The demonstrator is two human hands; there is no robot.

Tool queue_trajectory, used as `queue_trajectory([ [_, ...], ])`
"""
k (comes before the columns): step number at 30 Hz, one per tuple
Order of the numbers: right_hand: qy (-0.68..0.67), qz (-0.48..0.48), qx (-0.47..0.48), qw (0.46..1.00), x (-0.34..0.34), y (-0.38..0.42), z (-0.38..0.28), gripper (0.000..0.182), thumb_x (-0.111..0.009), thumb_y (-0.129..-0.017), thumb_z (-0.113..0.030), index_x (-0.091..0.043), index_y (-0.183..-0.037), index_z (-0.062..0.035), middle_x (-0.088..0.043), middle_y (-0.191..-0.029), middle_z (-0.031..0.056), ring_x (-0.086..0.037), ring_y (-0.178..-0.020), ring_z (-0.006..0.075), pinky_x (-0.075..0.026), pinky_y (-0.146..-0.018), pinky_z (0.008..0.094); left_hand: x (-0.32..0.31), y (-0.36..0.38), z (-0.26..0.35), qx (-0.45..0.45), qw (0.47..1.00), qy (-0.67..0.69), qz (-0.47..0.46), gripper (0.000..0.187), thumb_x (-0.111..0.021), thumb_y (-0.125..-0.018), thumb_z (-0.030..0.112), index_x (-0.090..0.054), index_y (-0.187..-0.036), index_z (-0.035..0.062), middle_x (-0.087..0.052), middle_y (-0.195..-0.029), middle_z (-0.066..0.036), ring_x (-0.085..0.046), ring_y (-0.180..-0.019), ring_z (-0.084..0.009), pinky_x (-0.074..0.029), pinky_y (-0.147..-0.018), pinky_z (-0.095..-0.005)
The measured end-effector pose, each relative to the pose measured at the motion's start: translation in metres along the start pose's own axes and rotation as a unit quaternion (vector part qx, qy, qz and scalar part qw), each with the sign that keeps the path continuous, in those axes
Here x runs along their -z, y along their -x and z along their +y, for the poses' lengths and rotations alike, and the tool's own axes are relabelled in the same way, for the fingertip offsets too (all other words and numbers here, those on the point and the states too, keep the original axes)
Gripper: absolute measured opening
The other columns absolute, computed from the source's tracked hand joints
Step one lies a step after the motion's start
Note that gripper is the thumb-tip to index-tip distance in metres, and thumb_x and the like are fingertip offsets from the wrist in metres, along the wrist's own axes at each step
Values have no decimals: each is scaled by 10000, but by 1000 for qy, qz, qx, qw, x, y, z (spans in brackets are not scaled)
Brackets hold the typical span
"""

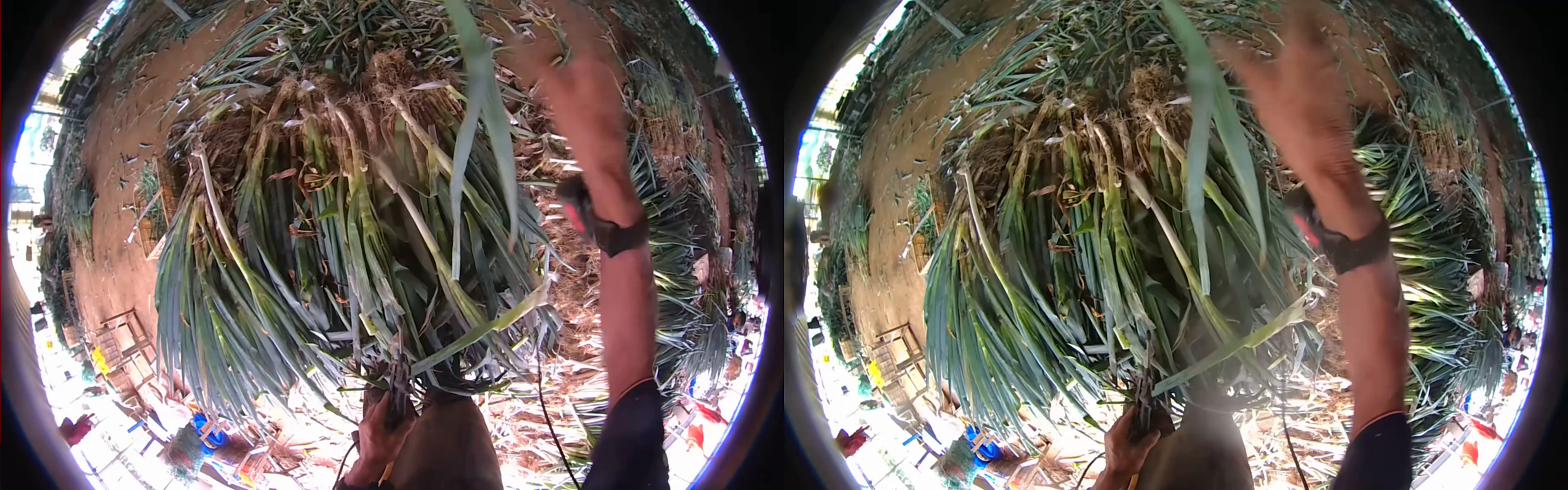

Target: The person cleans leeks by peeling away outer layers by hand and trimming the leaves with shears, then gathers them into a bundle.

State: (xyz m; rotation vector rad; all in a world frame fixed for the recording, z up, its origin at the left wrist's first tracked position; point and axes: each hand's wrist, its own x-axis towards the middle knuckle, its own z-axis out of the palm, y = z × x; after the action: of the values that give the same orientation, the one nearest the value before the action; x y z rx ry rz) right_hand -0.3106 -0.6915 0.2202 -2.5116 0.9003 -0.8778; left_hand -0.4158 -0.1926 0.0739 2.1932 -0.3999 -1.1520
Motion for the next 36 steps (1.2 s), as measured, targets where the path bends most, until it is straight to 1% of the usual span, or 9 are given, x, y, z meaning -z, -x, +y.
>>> queue_trajectory([
  [3,-78,110,50,990,-17,35,28,304,-741,-961,-229,-686,-1193,-41,-742,-999,151,-724,-859,289,-579,-758,427,0,-2,9,-42,998,26,46,674,-857,-776,166,-589,-1335,-99,-713,-1077,-217,-726,-990,-310,-565,-866,-379],
  [4,-120,79,3,990,-37,73,36,302,-741,-959,-220,-686,-1198,-45,-744,-1026,150,-729,-890,296,-585,-782,431,1,-2,8,-58,997,22,45,674,-858,-777,167,-589,-1335,-98,-711,-1069,-220,-727,-982,-314,-566,-853,-385],
  [6,-63,-229,-137,962,-89,165,53,349,-740,-927,-163,-671,-1255,-66,-735,-1089,152,-722,-1030,304,-584,-874,431,-2,-3,2,-90,995,15,46,675,-859,-779,171,-590,-1336,-97,-707,-1051,-226,-729,-966,-324,-568,-826,-396],
  [8,-29,-265,-20,964,-136,257,76,346,-748,-898,-171,-616,-1201,-66,-675,-1179,176,-685,-1028,381,-566,-838,474,-2,-4,9,-89,995,-11,44,667,-852,-790,170,-588,-1342,-93,-703,-1025,-217,-724,-927,-315,-566,-794,-402],
  [12,102,-364,-203,903,-151,355,86,528,-829,-818,-253,-578,-1200,11,-676,-1162,257,-665,-1058,464,-534,-899,545,-8,-6,16,-93,995,12,41,679,-849,-803,179,-577,-1364,-91,-696,-993,-201,-711,-864,-302,-564,-754,-402],
  [17,65,-452,-184,870,-147,372,88,468,-821,-811,-295,-581,-1087,-3,-697,-1045,238,-698,-893,459,-546,-772,557,-24,-12,37,-101,993,51,34,695,-863,-810,203,-575,-1379,-75,-684,-941,-166,-689,-814,-270,-559,-731,-374],
  [24,34,-319,-89,943,-88,376,35,373,-795,-845,-230,-583,-1058,-10,-675,-986,242,-692,-840,451,-564,-715,519,-37,-5,55,-70,989,125,-30,662,-834,-854,185,-570,-1418,-37,-710,-1022,-157,-695,-871,-195,-561,-757,-326],
  [31,30,-422,-175,889,-43,374,21,346,-780,-856,-237,-571,-1017,-14,-660,-919,231,-680,-859,455,-545,-734,533,-50,8,55,2,978,192,-86,644,-812,-879,169,-561,-1439,-25,-717,-1067,-111,-673,-884,-136,-560,-762,-303],
  [36,-32,-404,-165,899,-9,389,28,330,-805,-844,-218,-594,-980,-4,-663,-901,223,-676,-830,444,-536,-712,515,-53,-23,58,-72,988,129,-40,613,-804,-885,159,-573,-1424,-20,-719,-1023,-106,-667,-872,-124,-557,-760,-303],
])
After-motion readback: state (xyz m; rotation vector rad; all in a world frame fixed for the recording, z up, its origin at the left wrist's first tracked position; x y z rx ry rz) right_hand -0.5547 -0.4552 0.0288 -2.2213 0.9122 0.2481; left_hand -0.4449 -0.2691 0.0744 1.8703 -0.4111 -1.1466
